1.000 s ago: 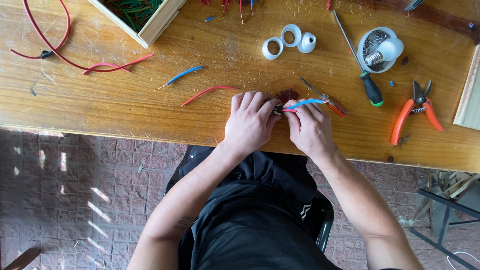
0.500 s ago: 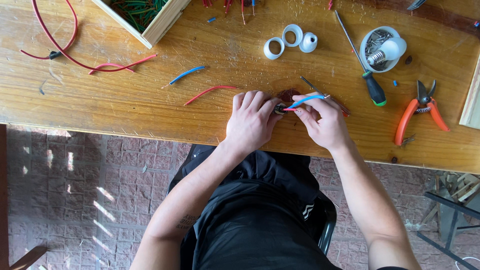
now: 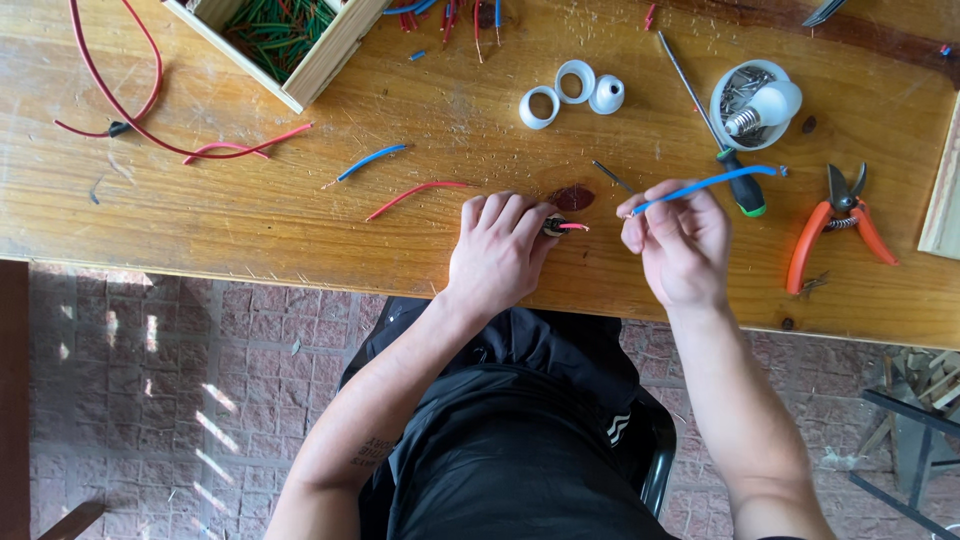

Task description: The person strips the ends of red and blue wires, then uses a screwdriver to attach them to a lightbulb socket. They secure the connections and assemble the socket housing around the wires.

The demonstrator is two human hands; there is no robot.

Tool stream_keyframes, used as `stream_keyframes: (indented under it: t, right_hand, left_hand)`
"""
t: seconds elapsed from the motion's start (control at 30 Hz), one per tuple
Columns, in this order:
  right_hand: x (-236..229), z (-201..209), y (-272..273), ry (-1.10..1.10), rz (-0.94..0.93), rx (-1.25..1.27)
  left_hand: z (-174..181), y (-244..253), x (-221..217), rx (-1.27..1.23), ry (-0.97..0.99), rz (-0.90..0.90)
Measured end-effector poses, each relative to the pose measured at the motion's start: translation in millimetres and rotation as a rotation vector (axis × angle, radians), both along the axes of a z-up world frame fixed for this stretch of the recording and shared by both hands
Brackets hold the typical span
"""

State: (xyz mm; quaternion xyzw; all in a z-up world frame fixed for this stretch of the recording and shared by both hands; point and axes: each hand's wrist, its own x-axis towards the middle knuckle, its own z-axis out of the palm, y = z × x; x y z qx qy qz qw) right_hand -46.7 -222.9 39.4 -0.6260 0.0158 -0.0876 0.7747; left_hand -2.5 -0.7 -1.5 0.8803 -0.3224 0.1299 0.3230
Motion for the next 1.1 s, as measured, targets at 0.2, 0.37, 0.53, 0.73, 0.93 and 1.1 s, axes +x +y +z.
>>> stream_keyframes:
  t: [0.2, 0.37, 0.53, 0.73, 0.93, 1.1]
  right_hand:
    - [-25, -11, 5, 0.006, -0.041, 0.171]
    - [-45, -7, 26, -0.016, -0.095, 0.255]
    - [-63, -19, 46, 0.018, -0.097, 0.407]
    - [-71, -8, 52, 0.102, -0.105, 0.446]
    - [-77, -7, 49, 0.052, -0.134, 0.168]
    - [-73, 8, 47, 0.033, -0.154, -0.036]
  left_hand:
    - [21, 16, -4, -0.169, 0.029, 0.052]
    - [63, 23, -24, -0.370, -0.213, 0.011]
    - [87, -5, -40, -0.398, -0.292, -0.032]
    - [90, -15, -42, -0.403, -0.345, -0.049]
    - [90, -15, -44, -0.368, -0.270, -0.098]
    - [86, -18, -45, -0.344, -0.320, -0.050]
